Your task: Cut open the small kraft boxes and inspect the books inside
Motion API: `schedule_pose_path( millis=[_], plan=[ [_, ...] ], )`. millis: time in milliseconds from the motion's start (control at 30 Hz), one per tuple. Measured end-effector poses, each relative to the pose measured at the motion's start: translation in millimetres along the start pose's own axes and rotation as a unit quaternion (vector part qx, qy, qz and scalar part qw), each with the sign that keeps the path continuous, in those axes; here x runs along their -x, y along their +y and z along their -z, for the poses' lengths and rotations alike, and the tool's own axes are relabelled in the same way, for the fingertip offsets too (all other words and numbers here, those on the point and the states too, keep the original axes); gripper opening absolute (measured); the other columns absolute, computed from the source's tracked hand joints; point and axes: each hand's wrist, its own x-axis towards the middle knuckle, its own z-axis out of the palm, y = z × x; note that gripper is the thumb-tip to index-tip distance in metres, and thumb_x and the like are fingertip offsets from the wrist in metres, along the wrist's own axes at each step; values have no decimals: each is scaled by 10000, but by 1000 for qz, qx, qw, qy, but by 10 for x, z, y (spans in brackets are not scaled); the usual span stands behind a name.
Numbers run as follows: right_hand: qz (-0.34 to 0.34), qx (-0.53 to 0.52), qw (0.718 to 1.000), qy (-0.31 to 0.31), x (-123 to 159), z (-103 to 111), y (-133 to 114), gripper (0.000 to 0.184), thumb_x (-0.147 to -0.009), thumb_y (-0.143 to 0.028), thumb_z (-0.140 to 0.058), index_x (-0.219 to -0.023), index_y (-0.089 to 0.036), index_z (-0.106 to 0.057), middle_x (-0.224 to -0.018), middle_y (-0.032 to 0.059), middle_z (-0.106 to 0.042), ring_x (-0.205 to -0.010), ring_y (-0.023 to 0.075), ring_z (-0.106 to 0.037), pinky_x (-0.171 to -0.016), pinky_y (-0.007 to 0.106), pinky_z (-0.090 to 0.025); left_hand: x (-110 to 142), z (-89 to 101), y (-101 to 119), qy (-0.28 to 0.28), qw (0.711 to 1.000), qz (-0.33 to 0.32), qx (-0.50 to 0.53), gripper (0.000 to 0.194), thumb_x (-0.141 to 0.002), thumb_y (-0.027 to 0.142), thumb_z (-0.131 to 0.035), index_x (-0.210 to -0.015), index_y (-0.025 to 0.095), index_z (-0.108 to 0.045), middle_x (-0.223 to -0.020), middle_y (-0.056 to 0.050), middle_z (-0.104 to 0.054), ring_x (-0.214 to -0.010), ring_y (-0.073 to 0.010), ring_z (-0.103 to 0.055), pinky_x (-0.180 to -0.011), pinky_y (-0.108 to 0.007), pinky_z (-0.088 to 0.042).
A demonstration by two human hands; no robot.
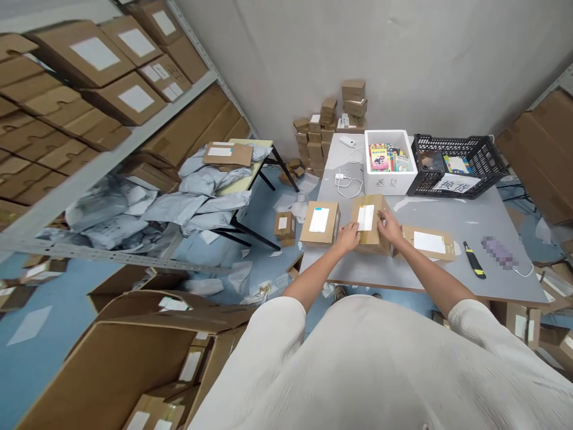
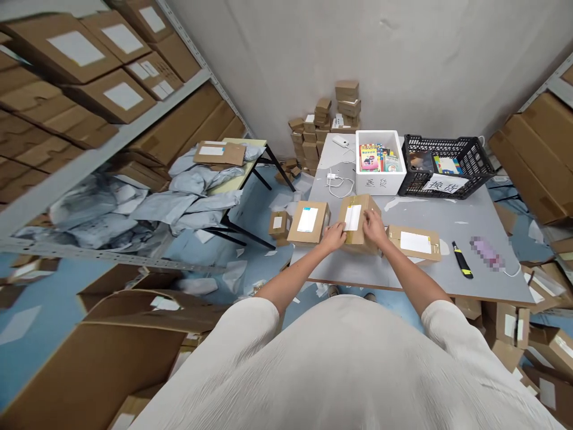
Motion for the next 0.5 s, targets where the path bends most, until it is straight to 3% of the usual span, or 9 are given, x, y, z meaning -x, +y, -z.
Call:
schedule_pose_path(
  millis=[167,233,300,400,500],
  plan=[
    [13,33,999,-22,-183,-274,-358,533,-990,-287,-517,-1503,-209,-640,-1493,189,-654,-1423,388,-571,-1197,586,-494,27,146,-453,29,997,74,8,562,-1032,305,-571,-1591,258,-540,-1737,-154,-478,-1644,-349,-362,-1294,-549,-342],
    [3,42,999,-31,-240,-397,-501,543,-986,-313,-544,-1512,-216,-636,-1503,184,-651,-1402,392,-575,-1180,581,-500,57,190,-650,31,992,120,12,546,-1054,320,-534,-1593,232,-529,-1728,-176,-483,-1612,-357,-412,-1274,-541,-369],
    [3,45,998,-39,-288,-521,-638,529,-988,-338,-560,-1494,-211,-649,-1491,185,-662,-1362,396,-587,-1158,575,-507,96,220,-834,0,989,146,22,516,-1081,316,-476,-1582,207,-525,-1634,-192,-582,-1518,-354,-527,-1227,-523,-424],
    [8,52,997,-48,-333,-697,-812,499,-999,-355,-569,-1462,-199,-669,-1485,189,-672,-1321,398,-599,-1134,566,-512,158,240,-1047,-35,992,117,37,498,-1096,285,-431,-1578,201,-520,-1529,-179,-675,-1423,-332,-618,-1172,-483,-480],
    [15,70,995,-72,-333,-857,-916,478,-1015,-382,-583,-1444,-194,-681,-1495,194,-673,-1297,398,-611,-1112,549,-520,203,245,-1168,-33,996,74,44,495,-1107,266,-403,-1585,205,-518,-1522,-165,-691,-1419,-313,-633,-1161,-450,-497]
  ],
)
